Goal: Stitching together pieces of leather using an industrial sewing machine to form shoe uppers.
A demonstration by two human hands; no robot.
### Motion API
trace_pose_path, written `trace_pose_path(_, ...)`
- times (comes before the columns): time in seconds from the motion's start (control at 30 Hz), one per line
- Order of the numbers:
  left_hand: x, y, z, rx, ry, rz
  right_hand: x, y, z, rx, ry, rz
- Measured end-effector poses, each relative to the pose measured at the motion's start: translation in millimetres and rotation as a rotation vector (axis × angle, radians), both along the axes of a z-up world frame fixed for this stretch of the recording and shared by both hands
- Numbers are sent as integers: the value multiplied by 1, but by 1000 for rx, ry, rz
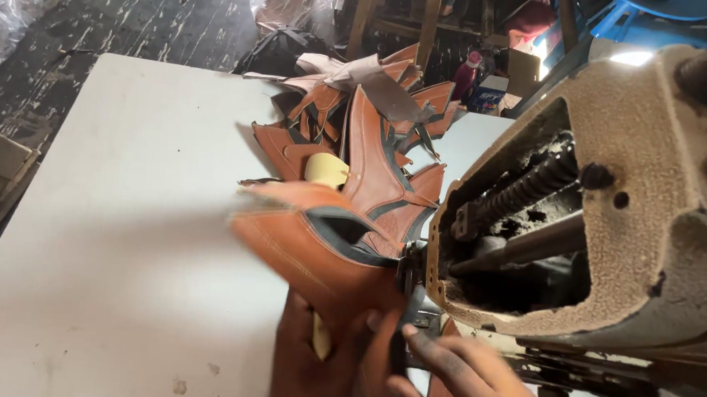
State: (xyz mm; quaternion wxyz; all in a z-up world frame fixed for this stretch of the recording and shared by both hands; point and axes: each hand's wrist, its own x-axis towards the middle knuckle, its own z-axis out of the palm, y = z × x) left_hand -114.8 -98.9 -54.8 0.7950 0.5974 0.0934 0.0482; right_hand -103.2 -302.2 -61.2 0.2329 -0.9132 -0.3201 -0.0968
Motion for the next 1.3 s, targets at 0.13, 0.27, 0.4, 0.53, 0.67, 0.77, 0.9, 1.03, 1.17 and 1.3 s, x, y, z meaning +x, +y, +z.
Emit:
trace_pose_path(0.13, -4, -34, -9, 68, -7, 361, 0, -10, -9, 381, 359, 45)
trace_pose_path(0.27, -4, -44, -14, -88, -63, 441, -5, -26, -31, 486, 406, 75)
trace_pose_path(0.4, -10, -45, -6, -83, -4, 433, -5, -26, -24, 570, 451, 56)
trace_pose_path(0.53, -22, -42, -9, 30, -134, 380, 5, -15, -6, 581, 497, 35)
trace_pose_path(0.67, -36, -49, -23, -92, -162, 319, 3, -7, -15, 608, 497, -74)
trace_pose_path(0.77, -50, -55, -51, -224, -172, 320, 2, 7, -9, 668, 540, -160)
trace_pose_path(0.9, -53, -38, -82, -313, -176, 321, -1, 26, -13, 716, 588, -258)
trace_pose_path(1.03, -29, -2, -44, 0, -4, 132, -5, 19, -42, 876, 654, -376)
trace_pose_path(1.17, -4, 20, -15, -60, -171, -6, 8, 2, -47, 395, 738, -541)
trace_pose_path(1.3, 12, 37, -8, -102, -17, -75, 20, -10, -60, -310, 823, -638)
